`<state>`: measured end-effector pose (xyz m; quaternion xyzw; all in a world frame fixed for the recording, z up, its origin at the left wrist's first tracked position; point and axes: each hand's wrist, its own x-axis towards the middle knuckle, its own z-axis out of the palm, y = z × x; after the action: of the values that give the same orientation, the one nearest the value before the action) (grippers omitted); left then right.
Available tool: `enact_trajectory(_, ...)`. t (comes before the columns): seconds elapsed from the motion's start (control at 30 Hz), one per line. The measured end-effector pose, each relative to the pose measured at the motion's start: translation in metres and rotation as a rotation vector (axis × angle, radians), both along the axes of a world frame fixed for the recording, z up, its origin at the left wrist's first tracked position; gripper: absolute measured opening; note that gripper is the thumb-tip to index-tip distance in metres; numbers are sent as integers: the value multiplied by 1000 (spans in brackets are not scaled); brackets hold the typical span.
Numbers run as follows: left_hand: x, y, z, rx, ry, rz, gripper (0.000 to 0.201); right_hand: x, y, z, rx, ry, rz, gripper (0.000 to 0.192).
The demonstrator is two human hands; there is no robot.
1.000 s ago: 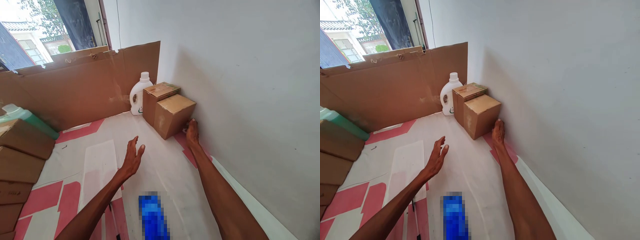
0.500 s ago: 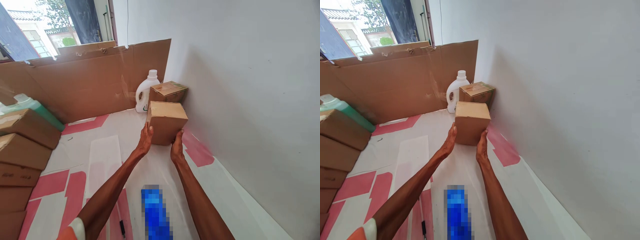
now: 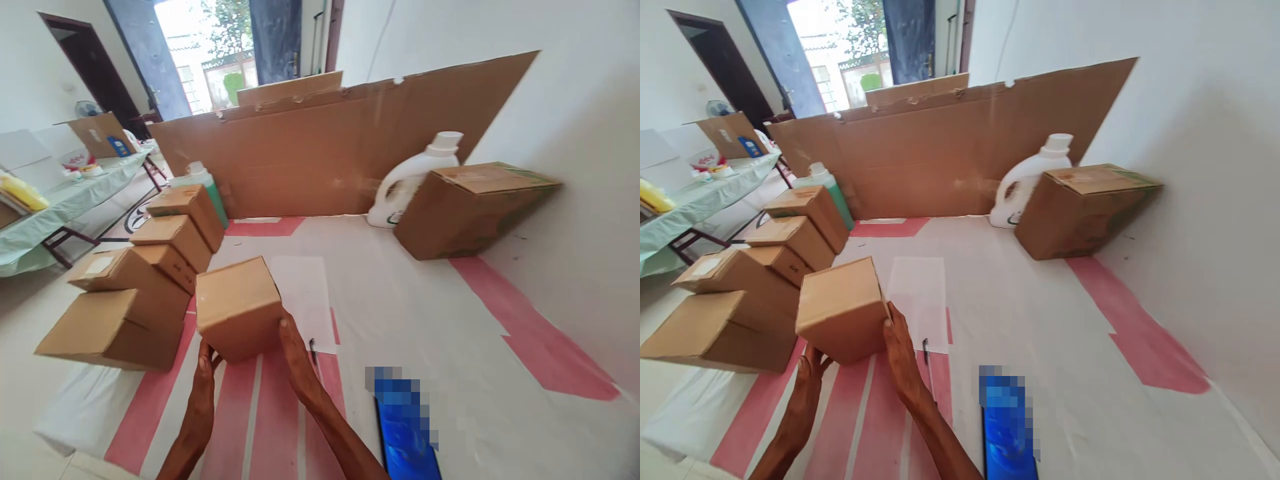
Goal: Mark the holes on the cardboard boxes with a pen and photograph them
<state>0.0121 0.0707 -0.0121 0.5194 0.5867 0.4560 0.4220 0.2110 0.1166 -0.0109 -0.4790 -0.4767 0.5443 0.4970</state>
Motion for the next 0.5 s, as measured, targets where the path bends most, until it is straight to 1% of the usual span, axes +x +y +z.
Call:
enact_trajectory(0.07,-11,-9,-8,-33,-35,51,73,-6,-12,-10,-29,-4,-4,78)
enact_trajectory(0.1,-14,-8,-10,-37,-57,82,75,-7,-17,-15,-42,-6,-23,78)
enact_trajectory(0.13,-16,-3,-11,-37,-75,113,76,-8,-22,-18,-59,-15,-49,78)
enact_trajectory(0.2,-18,15,-12,-26,-65,151,76,-11,-30,-22,-101,-55,-90,78)
enact_trajectory(0.27,-19,35,-11,-14,-22,135,77,-15,-36,-24,-123,-108,-102,76)
enact_trajectory(0.33,-19,48,-11,-2,6,84,75,-18,-38,-25,-107,-149,-118,71)
enact_trajectory(0.4,-20,48,-10,12,2,48,68,-16,-37,-25,-68,-187,-157,63)
enact_trajectory(0.5,-24,28,-6,69,49,9,59,-6,-36,-25,-9,-233,-178,58)
